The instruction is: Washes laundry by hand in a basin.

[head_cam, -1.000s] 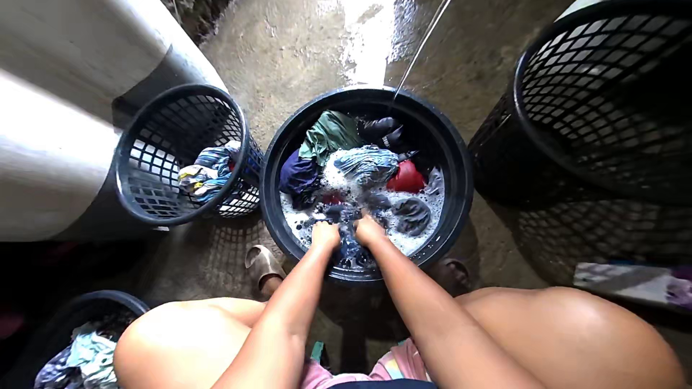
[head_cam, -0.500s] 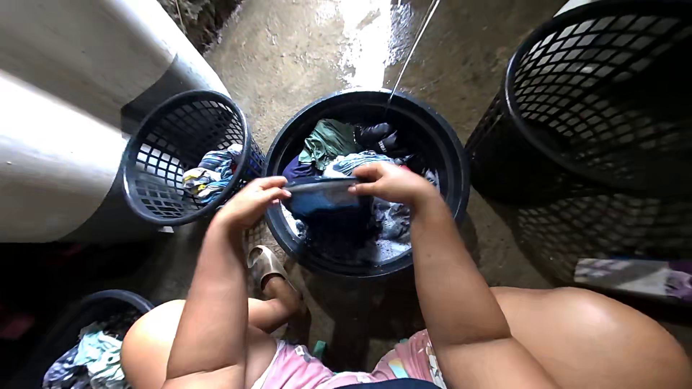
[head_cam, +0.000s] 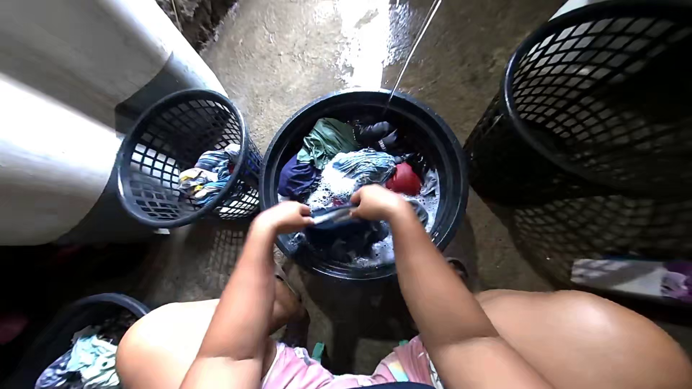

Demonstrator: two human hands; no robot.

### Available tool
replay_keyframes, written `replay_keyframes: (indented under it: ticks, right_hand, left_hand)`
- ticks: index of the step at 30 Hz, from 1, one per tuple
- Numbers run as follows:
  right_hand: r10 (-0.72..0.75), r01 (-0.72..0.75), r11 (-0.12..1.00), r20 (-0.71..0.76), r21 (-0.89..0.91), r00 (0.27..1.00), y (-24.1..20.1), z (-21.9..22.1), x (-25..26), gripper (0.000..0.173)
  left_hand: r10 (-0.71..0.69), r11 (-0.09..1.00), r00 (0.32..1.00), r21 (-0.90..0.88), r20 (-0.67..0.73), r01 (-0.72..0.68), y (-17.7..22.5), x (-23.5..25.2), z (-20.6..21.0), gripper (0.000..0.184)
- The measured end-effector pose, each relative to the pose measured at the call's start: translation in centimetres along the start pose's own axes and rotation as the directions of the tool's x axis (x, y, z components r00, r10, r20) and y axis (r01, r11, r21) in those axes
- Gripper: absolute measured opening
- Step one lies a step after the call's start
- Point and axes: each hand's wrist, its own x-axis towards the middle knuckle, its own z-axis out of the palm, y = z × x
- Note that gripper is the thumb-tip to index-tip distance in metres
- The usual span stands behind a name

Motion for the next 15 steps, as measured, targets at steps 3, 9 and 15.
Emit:
replay_keyframes:
  ticks: [3, 9, 15]
  right_hand:
    - [0.199, -0.194, 0.980, 0.128, -0.051, 0.972, 2.6, 6.8, 4.6, 0.036]
    - [0.291, -0.279, 0.956, 0.179, -0.086, 0.940, 4.6, 10.6, 4.6, 0.048]
    - [0.093, -0.116, 0.983, 0.155, 0.143, 0.984, 5.5, 6.1, 4.5, 0.034]
  left_hand:
    - [-0.053, 0.998, 0.976, -0.013, 0.212, 0.057, -0.3, 6.9, 7.5, 0.046]
    - [-0.161, 0.984, 0.971, -0.052, 0.174, 0.172, -0.3, 9.7, 13.3, 0.044]
    - [-0.191, 0.706, 0.970, -0.708, -0.150, 0.030, -1.9, 5.5, 9.7, 0.033]
